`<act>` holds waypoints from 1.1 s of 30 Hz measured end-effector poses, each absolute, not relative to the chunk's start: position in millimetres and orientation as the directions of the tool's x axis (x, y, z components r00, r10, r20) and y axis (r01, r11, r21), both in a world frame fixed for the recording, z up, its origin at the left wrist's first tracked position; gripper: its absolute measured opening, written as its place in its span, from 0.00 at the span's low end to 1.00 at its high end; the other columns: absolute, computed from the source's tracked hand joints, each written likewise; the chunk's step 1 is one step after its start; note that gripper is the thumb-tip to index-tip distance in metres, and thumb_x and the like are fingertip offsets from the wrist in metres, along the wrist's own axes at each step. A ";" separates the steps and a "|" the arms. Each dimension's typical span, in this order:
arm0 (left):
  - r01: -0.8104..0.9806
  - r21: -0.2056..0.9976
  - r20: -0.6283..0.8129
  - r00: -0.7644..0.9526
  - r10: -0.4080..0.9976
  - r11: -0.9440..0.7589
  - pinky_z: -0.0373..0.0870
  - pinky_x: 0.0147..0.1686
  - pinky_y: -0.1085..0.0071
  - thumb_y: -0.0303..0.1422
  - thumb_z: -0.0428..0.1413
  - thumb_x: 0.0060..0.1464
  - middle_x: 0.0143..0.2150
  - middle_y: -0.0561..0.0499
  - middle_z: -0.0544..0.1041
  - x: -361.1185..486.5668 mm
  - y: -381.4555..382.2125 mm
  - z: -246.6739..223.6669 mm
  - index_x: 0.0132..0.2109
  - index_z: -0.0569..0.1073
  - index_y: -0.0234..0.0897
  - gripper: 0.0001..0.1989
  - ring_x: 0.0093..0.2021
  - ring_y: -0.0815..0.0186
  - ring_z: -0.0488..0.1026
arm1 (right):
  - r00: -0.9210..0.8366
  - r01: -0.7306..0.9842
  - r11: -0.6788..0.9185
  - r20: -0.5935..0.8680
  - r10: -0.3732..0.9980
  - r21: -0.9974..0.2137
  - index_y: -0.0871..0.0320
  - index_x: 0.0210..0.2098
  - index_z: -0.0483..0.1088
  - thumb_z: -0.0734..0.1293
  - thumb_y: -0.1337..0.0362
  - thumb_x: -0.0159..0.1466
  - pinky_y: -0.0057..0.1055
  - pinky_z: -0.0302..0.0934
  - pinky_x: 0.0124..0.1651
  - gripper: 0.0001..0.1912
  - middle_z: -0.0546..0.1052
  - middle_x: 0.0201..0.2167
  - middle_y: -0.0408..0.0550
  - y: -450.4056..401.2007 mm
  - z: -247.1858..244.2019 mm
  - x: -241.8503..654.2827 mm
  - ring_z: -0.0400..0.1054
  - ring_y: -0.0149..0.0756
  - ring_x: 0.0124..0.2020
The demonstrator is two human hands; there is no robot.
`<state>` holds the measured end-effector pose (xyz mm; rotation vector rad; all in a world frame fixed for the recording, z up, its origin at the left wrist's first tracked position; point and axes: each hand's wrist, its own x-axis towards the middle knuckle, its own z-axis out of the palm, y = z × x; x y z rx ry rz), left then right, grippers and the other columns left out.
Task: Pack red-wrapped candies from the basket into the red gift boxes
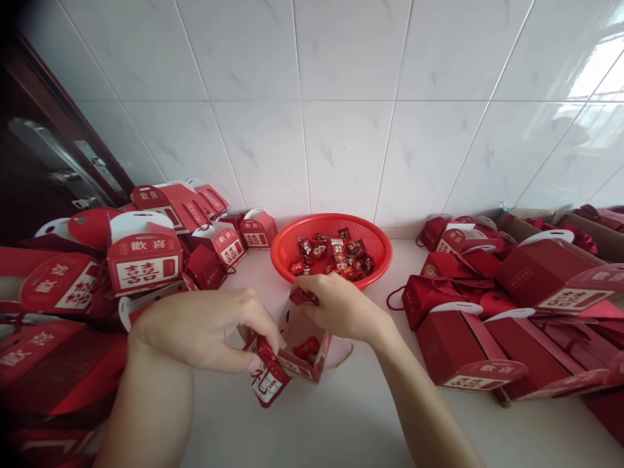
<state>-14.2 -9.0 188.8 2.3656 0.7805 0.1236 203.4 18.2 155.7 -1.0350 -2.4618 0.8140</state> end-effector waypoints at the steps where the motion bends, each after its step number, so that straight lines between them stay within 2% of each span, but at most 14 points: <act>1: 0.497 0.608 -0.099 0.821 0.562 -0.620 0.69 0.32 0.75 0.30 0.61 0.52 0.32 0.52 0.82 -14.3 -9.3 189.3 0.39 0.83 0.43 0.08 0.30 0.66 0.76 | -0.678 0.549 0.580 0.085 0.730 -0.602 0.58 0.43 0.73 0.61 0.75 0.61 0.26 0.54 0.32 0.15 0.78 0.34 0.46 17.0 156.2 203.0 0.68 0.32 0.31; 8: 0.484 0.634 -0.091 0.821 0.564 -0.603 0.67 0.31 0.75 0.29 0.60 0.52 0.29 0.52 0.81 -10.2 -3.5 190.5 0.38 0.83 0.42 0.08 0.28 0.67 0.75 | -0.628 0.723 0.575 -0.019 0.778 -0.383 0.57 0.40 0.67 0.62 0.75 0.60 0.28 0.45 0.27 0.10 0.76 0.32 0.46 14.2 155.5 204.1 0.67 0.34 0.30; 11: 0.522 0.618 -0.134 0.807 0.575 -0.588 0.67 0.32 0.76 0.27 0.59 0.51 0.32 0.52 0.82 -9.3 -1.4 191.0 0.38 0.82 0.40 0.09 0.30 0.67 0.76 | -0.599 0.783 0.560 -0.084 0.797 -0.272 0.57 0.36 0.65 0.63 0.77 0.58 0.30 0.44 0.27 0.11 0.75 0.32 0.47 15.5 155.3 207.7 0.67 0.36 0.31; 14: 0.554 0.598 -0.178 0.796 0.578 -0.579 0.67 0.34 0.75 0.25 0.58 0.50 0.34 0.51 0.83 -7.8 -1.1 192.7 0.39 0.82 0.38 0.10 0.33 0.66 0.76 | -0.582 0.801 0.543 -0.111 0.806 -0.253 0.57 0.34 0.66 0.63 0.77 0.57 0.30 0.45 0.27 0.10 0.76 0.32 0.48 15.9 154.5 208.2 0.69 0.37 0.32; 20: 0.556 0.596 -0.187 0.797 0.574 -0.579 0.68 0.36 0.75 0.25 0.58 0.52 0.36 0.51 0.83 -5.1 -2.6 197.1 0.39 0.82 0.37 0.09 0.34 0.65 0.77 | -0.527 0.832 0.498 -0.065 0.848 -0.244 0.57 0.34 0.69 0.61 0.77 0.59 0.30 0.45 0.27 0.10 0.78 0.31 0.48 13.4 155.9 205.2 0.69 0.36 0.29; 23: 0.552 0.612 -0.112 0.770 0.628 -0.567 0.69 0.37 0.74 0.28 0.58 0.53 0.36 0.51 0.83 -5.6 -0.6 197.8 0.39 0.82 0.37 0.08 0.34 0.65 0.77 | -0.565 0.770 0.538 0.028 0.825 -0.344 0.57 0.35 0.71 0.62 0.74 0.63 0.29 0.48 0.27 0.08 0.77 0.28 0.47 12.8 162.0 210.9 0.68 0.34 0.27; 25: 0.550 0.625 -0.038 0.730 0.683 -0.554 0.70 0.38 0.73 0.30 0.57 0.56 0.40 0.50 0.83 -6.7 2.6 196.4 0.43 0.82 0.39 0.10 0.38 0.64 0.78 | -0.588 0.671 0.561 0.113 0.801 -0.485 0.57 0.37 0.73 0.62 0.69 0.66 0.28 0.51 0.29 0.08 0.77 0.27 0.45 12.6 167.4 217.3 0.68 0.33 0.27; 28: 0.562 0.631 0.075 0.641 0.764 -0.534 0.72 0.38 0.72 0.36 0.57 0.59 0.44 0.50 0.83 -7.7 8.3 191.8 0.50 0.80 0.41 0.14 0.41 0.62 0.78 | -0.561 0.499 0.555 0.240 0.792 -0.665 0.57 0.37 0.74 0.61 0.59 0.70 0.28 0.57 0.30 0.13 0.77 0.28 0.45 12.9 173.8 227.0 0.68 0.32 0.28; 30: 0.565 0.648 0.130 0.578 0.805 -0.510 0.72 0.36 0.71 0.40 0.57 0.59 0.42 0.50 0.83 -6.1 11.1 188.4 0.50 0.79 0.41 0.15 0.39 0.62 0.79 | -0.537 0.399 0.535 0.283 0.795 -0.745 0.56 0.39 0.75 0.63 0.55 0.69 0.29 0.62 0.32 0.13 0.78 0.30 0.46 13.9 175.1 231.7 0.71 0.34 0.31; 33: 0.550 0.697 0.166 0.500 0.850 -0.460 0.74 0.36 0.69 0.43 0.57 0.60 0.40 0.50 0.83 0.7 13.1 184.2 0.48 0.79 0.40 0.16 0.38 0.61 0.79 | -0.516 0.299 0.485 0.288 0.807 -0.822 0.55 0.43 0.75 0.70 0.56 0.64 0.32 0.67 0.39 0.12 0.80 0.32 0.45 16.5 173.9 234.8 0.75 0.36 0.34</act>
